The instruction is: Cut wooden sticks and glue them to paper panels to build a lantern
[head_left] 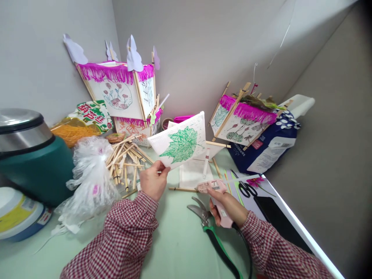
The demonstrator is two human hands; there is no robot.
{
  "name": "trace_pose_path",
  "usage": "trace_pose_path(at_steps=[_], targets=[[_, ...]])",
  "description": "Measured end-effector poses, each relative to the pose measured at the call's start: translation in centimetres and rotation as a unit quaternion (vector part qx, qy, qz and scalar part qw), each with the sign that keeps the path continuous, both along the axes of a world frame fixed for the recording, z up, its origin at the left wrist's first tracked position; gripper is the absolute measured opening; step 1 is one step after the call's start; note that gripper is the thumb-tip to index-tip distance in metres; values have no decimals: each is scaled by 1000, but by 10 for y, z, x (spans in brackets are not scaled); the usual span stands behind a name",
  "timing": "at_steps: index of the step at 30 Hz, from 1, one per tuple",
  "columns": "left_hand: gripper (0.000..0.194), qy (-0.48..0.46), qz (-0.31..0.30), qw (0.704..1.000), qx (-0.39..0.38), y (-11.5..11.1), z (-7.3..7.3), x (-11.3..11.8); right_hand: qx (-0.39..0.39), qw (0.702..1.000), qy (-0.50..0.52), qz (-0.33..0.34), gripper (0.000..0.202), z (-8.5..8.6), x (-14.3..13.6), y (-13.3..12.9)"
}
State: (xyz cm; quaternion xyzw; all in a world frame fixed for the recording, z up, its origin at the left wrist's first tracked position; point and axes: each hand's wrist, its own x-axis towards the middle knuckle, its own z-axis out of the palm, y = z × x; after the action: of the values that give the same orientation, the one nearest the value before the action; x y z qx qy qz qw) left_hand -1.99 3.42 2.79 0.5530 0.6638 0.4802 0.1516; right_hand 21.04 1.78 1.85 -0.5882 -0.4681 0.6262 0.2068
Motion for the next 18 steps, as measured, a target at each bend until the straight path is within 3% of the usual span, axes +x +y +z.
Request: trace_pose_path(at_steps=[18], targets=[[13,27,-2,1000,-7,-1,-1,2,2,999,-20,-33,57,-3,25,-6]])
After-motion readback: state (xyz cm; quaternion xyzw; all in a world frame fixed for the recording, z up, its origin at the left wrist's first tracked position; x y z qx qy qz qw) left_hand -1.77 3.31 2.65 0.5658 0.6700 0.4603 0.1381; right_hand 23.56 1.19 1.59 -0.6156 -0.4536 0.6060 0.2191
